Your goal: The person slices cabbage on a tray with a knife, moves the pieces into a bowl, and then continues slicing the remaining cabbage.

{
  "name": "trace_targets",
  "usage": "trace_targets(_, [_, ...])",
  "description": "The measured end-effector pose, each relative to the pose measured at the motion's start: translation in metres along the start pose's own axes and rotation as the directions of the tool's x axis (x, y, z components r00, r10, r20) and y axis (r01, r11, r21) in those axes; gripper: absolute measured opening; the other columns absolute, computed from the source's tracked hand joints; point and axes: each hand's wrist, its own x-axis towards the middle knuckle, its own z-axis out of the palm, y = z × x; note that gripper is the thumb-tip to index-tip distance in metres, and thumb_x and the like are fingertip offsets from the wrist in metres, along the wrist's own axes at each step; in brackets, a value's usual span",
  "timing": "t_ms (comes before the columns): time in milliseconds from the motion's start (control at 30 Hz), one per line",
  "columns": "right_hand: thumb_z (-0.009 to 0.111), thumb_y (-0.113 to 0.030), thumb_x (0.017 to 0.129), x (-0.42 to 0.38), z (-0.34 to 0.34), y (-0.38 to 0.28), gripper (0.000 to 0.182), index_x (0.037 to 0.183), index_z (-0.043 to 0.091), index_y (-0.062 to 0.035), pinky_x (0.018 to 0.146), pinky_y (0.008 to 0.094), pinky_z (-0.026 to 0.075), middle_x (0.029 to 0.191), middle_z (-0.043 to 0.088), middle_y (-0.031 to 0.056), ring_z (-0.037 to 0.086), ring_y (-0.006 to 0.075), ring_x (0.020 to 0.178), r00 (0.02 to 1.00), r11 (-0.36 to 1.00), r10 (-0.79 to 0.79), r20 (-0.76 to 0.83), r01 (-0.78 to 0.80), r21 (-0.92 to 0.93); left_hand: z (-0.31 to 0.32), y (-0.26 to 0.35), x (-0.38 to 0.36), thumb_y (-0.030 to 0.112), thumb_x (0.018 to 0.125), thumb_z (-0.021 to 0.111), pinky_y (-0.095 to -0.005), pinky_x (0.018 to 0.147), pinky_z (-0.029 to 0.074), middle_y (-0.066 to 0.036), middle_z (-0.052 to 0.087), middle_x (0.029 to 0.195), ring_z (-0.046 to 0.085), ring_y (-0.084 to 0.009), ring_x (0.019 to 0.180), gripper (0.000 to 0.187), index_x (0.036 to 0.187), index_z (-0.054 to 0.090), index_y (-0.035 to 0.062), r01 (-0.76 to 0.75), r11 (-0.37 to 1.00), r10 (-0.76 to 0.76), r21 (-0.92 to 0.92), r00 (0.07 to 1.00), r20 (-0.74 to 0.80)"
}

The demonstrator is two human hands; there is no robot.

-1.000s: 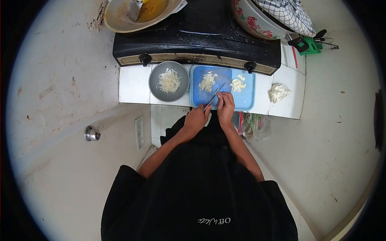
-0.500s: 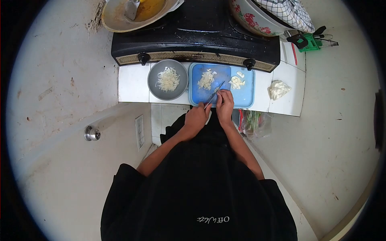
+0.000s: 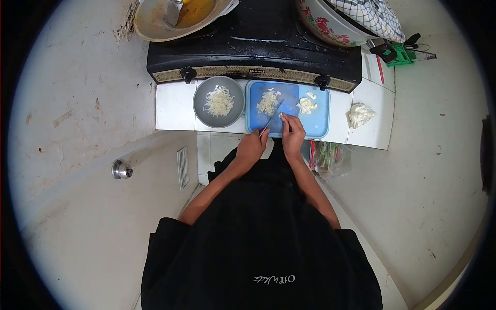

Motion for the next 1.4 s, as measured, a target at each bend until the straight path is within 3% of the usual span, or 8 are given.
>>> trace_targets(300, [0.068,0.002,0.090,-0.003,-0.002,0.005,0.014,0.103,0.075,0.0016,0.083,0.0353,0.056,0.100,0.074,0.0150,0.072,0.0278,0.092,1.000,1.000,0.014,0.013,-0.014,0.001,0.001,0.010,-0.007,0.043,0.105,0.051,-0.0602,0.068,0.052,-0.033,0.066,0.077,0.066,-0.0528,0.077,0.051,0.097,0.063,-0.0066,-0.062,0.997,0.064,-0.053,0.996,0.054])
trace_targets(567, [0.066,0.008,0.086,-0.009,0.002,0.006,0.017,0.102,0.072,0.0043,0.083,0.0404,0.052,0.100,0.068,0.0168,0.066,0.0339,0.092,0.998,0.998,-0.055,0.008,0.055,-0.033,-0.001,0.013,-0.008,0.042,0.105,0.051,-0.0600,0.068,0.052,-0.034,0.066,0.077,0.066,-0.0531,0.076,0.052,0.095,0.062,-0.0078,-0.073,0.997,0.074,-0.024,0.995,0.060])
trace_targets(800, [0.065,0.009,0.086,-0.008,0.001,0.001,0.016,0.100,0.071,0.0061,0.083,0.0406,0.052,0.099,0.065,0.0171,0.065,0.0341,0.091,0.999,0.998,-0.047,0.017,0.048,-0.047,0.006,0.009,-0.008,0.042,0.105,0.053,-0.0605,0.068,0.052,-0.033,0.066,0.076,0.066,-0.0531,0.075,0.051,0.094,0.062,-0.0067,-0.078,0.996,0.080,-0.029,0.995,0.058])
trace_targets(1067, [0.066,0.007,0.088,-0.006,0.003,0.004,0.013,0.100,0.071,0.0052,0.081,0.0403,0.052,0.097,0.065,0.0164,0.064,0.0334,0.090,0.998,0.998,-0.055,0.029,0.057,-0.042,0.021,0.008,0.005,0.044,0.103,0.054,-0.0557,0.059,0.055,-0.026,0.068,0.071,0.069,-0.0460,0.068,0.048,0.092,0.062,-0.0026,-0.092,0.986,0.097,0.139,0.995,-0.031])
trace_targets(1400, [0.067,0.005,0.088,-0.011,0.005,0.003,0.019,0.106,0.072,0.0026,0.081,0.0409,0.051,0.097,0.064,0.0154,0.063,0.0321,0.090,0.999,0.997,-0.048,-0.002,0.048,-0.054,-0.003,-0.001,-0.008,0.047,0.104,0.052,-0.0563,0.061,0.056,-0.026,0.068,0.072,0.069,-0.0470,0.069,0.050,0.096,0.062,-0.0014,-0.034,0.974,0.044,0.223,0.998,-0.041])
